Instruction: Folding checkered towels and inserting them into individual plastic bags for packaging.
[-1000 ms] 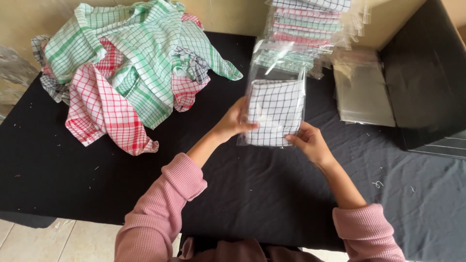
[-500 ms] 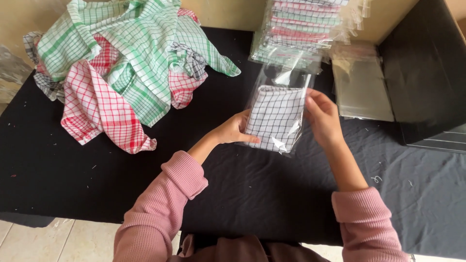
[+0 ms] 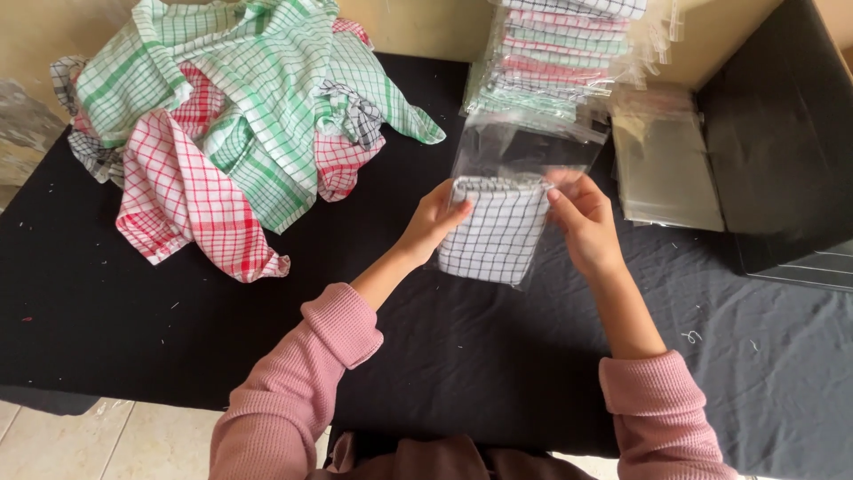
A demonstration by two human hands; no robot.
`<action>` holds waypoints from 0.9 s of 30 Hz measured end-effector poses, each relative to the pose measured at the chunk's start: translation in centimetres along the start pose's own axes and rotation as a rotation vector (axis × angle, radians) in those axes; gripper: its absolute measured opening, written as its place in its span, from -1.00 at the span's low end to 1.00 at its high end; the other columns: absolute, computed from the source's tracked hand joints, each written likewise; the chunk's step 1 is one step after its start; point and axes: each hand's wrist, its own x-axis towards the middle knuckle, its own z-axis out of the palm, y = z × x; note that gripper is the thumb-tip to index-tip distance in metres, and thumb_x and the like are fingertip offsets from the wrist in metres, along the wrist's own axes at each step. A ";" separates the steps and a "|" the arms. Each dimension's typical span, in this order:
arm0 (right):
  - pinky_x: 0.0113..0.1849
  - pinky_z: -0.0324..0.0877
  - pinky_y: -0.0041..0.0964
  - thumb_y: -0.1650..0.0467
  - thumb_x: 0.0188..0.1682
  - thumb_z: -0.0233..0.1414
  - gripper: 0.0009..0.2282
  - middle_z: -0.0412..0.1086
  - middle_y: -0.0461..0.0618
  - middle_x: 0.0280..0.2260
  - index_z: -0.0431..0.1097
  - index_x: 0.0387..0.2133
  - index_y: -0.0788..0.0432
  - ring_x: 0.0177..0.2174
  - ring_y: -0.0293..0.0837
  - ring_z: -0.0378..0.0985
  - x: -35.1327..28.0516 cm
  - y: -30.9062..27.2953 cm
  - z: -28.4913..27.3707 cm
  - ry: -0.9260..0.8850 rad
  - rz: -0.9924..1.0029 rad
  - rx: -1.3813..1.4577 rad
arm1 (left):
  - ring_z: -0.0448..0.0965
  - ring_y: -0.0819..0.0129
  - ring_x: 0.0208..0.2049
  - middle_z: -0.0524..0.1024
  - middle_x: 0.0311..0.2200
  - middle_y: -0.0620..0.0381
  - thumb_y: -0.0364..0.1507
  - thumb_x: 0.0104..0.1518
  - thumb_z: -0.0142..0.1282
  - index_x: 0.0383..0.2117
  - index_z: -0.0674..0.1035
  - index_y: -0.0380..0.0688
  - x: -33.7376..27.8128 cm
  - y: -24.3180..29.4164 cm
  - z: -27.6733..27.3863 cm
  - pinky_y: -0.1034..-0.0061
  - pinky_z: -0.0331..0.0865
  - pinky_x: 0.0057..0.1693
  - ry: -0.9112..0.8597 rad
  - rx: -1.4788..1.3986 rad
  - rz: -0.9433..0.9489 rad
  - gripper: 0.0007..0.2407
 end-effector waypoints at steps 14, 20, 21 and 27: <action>-0.15 0.48 -0.38 0.53 0.01 0.15 -0.80 0.50 0.13 -0.19 0.40 -0.12 0.33 -0.16 -0.20 0.57 0.2 0.3 0.5 -0.094 -0.114 -0.008 | 0.46 0.52 -0.22 0.52 -0.38 0.27 -0.23 0.28 0.14 -0.40 0.64 -0.03 -1.3 8.4 4.4 0.52 0.36 -0.03 0.219 -0.024 0.106 -0.80; -0.20 0.46 -0.45 0.53 -0.02 0.19 -0.76 0.53 0.13 -0.23 0.41 -0.10 0.32 -0.22 -0.27 0.56 -0.2 0.9 1.0 -0.033 -0.139 0.007 | 0.50 0.60 -0.27 0.52 -0.36 0.18 -0.18 0.14 0.29 -0.13 0.62 -0.15 0.0 3.1 1.2 0.64 0.43 -0.12 0.038 -0.017 0.152 -0.67; -0.15 0.44 -0.45 0.49 -0.01 0.17 -0.68 0.52 0.12 -0.16 0.36 0.02 0.29 -0.17 -0.28 0.54 -0.3 1.0 1.1 -0.051 -0.153 0.043 | 0.43 0.70 -0.41 0.41 -0.57 0.29 -0.37 0.17 0.33 -0.30 0.66 -0.17 0.3 2.7 1.1 0.73 0.40 -0.26 0.085 0.045 0.149 -0.85; -0.33 0.52 -0.37 0.50 -0.11 0.28 -0.84 0.55 0.03 -0.40 0.54 -0.27 0.29 -0.37 -0.30 0.56 -1.2 1.5 2.3 -0.167 0.022 -0.084 | 0.49 0.70 -0.36 0.58 -0.49 0.27 -0.36 0.14 0.34 -0.29 0.68 -0.12 0.2 2.4 1.7 0.70 0.47 -0.19 0.192 0.028 0.062 -0.86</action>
